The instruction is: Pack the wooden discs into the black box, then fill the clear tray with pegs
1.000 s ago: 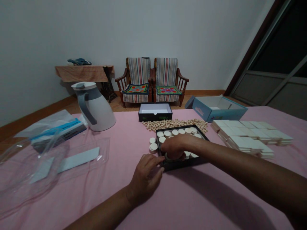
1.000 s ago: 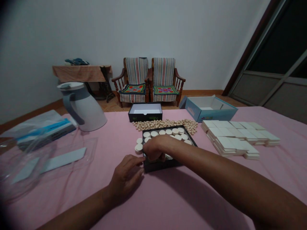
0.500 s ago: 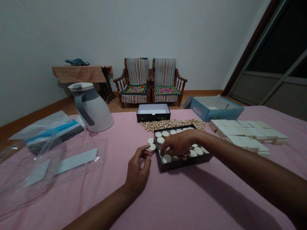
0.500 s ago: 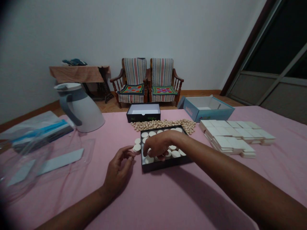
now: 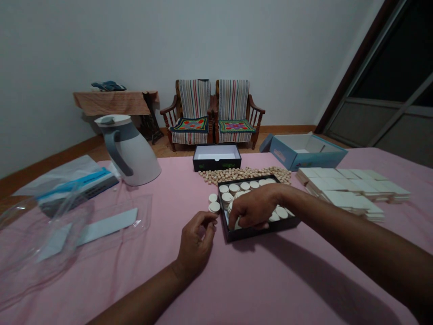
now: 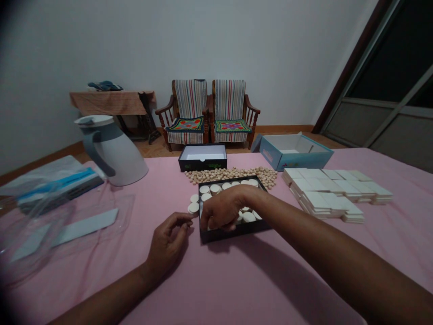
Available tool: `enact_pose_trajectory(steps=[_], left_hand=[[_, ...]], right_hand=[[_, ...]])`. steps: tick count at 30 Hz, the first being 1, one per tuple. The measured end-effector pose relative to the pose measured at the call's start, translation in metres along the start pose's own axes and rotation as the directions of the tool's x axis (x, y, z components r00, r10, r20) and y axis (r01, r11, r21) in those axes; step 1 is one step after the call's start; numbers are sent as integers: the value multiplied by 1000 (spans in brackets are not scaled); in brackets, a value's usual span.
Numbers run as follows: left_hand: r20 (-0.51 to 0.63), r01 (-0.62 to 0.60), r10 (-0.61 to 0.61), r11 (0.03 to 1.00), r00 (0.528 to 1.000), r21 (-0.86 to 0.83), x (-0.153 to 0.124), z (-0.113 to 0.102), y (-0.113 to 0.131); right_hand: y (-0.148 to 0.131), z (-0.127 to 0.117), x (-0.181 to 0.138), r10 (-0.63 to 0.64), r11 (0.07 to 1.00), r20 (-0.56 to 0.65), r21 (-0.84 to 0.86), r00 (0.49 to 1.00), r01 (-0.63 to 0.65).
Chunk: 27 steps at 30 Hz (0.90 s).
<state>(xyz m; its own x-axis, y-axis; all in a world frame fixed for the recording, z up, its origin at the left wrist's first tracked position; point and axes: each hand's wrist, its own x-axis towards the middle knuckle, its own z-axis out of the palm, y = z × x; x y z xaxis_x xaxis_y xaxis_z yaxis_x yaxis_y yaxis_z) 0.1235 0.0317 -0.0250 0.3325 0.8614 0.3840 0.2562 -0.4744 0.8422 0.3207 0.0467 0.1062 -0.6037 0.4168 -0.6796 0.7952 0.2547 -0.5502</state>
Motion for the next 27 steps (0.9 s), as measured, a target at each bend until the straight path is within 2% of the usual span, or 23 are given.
enact_pose_trajectory(steps=[10, 13, 17, 24, 27], left_hand=[[9, 57, -57, 997, 998, -43, -1, 2, -8], [14, 58, -57, 998, 998, -29, -1, 2, -8], [21, 56, -56, 998, 998, -26, -1, 2, -9], [24, 55, -54, 998, 998, -36, -1, 2, -9], [29, 43, -42, 999, 999, -27, -1, 2, -9]], right_hand=[[-10, -1, 26, 188, 950, 129, -276, 974, -147], [-10, 1, 33, 244, 929, 115, -311, 963, -199], [-12, 2, 37, 247, 917, 60, -336, 967, -214], [-9, 1, 39, 246, 917, 82, -344, 966, -204], [-5, -3, 30, 159, 956, 80, -263, 984, -133]])
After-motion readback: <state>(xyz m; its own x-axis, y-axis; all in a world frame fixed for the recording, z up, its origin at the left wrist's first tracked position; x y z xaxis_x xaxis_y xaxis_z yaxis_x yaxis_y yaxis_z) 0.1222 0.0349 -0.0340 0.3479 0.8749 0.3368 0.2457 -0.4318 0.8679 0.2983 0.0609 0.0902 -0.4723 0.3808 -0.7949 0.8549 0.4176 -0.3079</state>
